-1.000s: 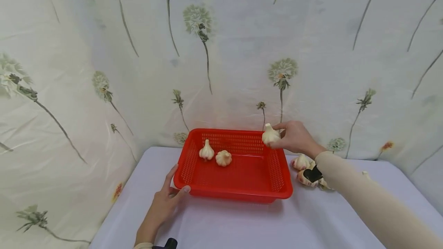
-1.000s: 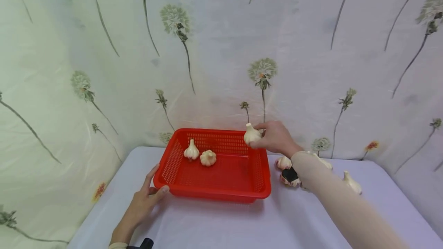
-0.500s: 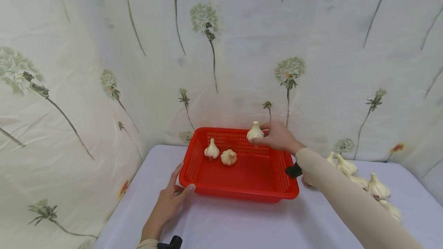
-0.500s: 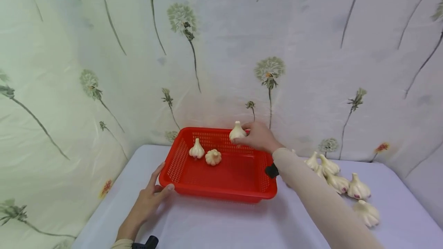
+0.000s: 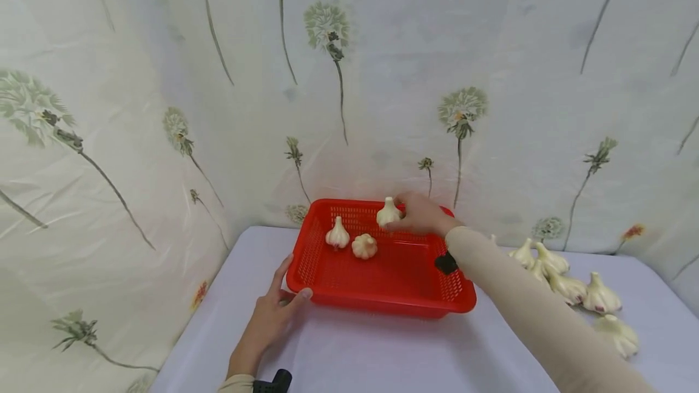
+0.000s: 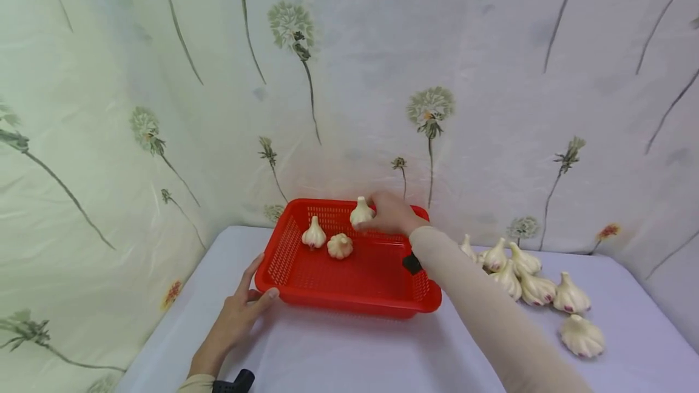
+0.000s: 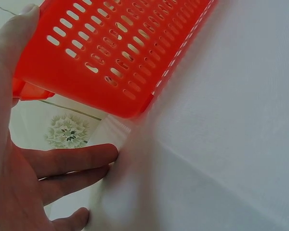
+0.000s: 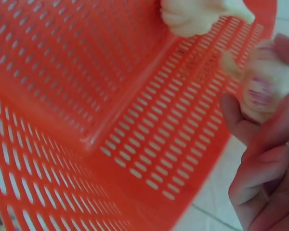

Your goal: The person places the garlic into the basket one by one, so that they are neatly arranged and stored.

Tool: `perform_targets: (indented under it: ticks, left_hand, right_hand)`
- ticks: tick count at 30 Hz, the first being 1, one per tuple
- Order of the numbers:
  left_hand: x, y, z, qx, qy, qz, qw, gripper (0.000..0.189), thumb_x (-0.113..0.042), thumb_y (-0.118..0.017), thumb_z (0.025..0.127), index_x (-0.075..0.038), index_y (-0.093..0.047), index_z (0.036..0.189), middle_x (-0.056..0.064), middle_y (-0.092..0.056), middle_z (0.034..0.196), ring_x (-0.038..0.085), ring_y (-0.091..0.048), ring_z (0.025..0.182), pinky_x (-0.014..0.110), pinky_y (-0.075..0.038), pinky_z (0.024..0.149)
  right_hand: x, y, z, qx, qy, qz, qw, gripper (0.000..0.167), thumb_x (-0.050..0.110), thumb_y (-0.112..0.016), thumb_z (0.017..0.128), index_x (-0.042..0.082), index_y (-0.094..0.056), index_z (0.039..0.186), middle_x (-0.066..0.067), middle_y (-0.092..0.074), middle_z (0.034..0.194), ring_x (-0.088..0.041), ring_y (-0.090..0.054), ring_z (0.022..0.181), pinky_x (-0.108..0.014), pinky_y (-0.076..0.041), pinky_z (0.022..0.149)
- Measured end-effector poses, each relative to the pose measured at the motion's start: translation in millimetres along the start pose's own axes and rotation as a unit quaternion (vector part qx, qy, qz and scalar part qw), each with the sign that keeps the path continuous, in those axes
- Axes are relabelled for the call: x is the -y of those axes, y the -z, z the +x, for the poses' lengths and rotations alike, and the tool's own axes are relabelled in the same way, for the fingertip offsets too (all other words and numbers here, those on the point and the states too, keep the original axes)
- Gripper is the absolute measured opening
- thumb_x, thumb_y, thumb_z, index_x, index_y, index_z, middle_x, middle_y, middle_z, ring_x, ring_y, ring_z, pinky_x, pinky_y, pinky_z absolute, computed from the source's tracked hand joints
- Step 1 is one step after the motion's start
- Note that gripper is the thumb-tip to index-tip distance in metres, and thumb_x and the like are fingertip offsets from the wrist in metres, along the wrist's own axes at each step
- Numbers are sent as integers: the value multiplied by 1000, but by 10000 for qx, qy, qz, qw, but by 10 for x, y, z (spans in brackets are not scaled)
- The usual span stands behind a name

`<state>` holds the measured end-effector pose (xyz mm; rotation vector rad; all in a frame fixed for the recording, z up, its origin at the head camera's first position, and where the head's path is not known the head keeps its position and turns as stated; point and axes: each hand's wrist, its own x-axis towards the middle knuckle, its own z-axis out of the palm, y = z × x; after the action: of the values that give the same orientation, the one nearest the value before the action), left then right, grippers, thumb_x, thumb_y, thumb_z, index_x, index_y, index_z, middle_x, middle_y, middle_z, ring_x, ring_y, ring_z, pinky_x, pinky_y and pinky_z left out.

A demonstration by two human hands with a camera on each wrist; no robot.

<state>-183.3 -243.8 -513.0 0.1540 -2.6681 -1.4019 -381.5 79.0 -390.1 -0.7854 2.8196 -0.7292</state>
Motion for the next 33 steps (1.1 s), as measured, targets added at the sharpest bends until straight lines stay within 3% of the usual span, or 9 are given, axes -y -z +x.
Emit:
perform_targets:
  ticks: [4, 13, 21, 28, 33]
  left_hand:
    - [2, -1, 9, 17, 7, 22, 10000, 81, -61, -69, 95, -54, -25, 163, 14, -76, 117, 29, -74, 108, 53, -61, 88]
    - [21, 1, 18, 6, -78, 45, 10000, 83, -62, -69, 95, -53, -23, 164, 13, -77, 115, 29, -74, 107, 53, -61, 87]
    - [31, 22, 22, 10, -109, 50, 9999, 82, -61, -69, 95, -54, -24, 163, 10, -77, 111, 27, -73, 106, 51, -61, 87]
    - [24, 15, 26, 11, -102, 94, 9999, 82, -61, -69, 95, -53, -24, 164, 10, -77, 111, 27, -74, 106, 53, -61, 88]
    - [29, 11, 31, 6, -55, 87, 9999, 82, -60, -69, 95, -54, -24, 163, 11, -77, 114, 27, -73, 107, 54, -61, 88]
  right_hand:
    - [-13, -86, 36, 123, 7, 17, 9999, 70, 39, -87, 89, -1, -57, 138, -16, -66, 126, -27, -62, 98, -44, -56, 88]
    - [-90, -309, 135, 488, -391, -291, 9976, 72, 47, -85, 88, 3, -60, 140, -12, -71, 121, -27, -64, 103, -47, -58, 96]
    - [-223, -447, 164, 635, -526, -628, 9946, 71, 42, -84, 90, 1, -59, 142, -16, -68, 128, -31, -61, 109, -52, -53, 104]
    - [-310, -500, 160, 734, -657, -470, 9940, 65, 41, -83, 91, 3, -58, 138, -12, -68, 118, -27, -62, 100, -47, -57, 96]
    - [-323, -537, 172, 744, -675, -274, 9946, 67, 36, -84, 91, 4, -58, 145, -15, -69, 125, -22, -68, 85, -40, -62, 83]
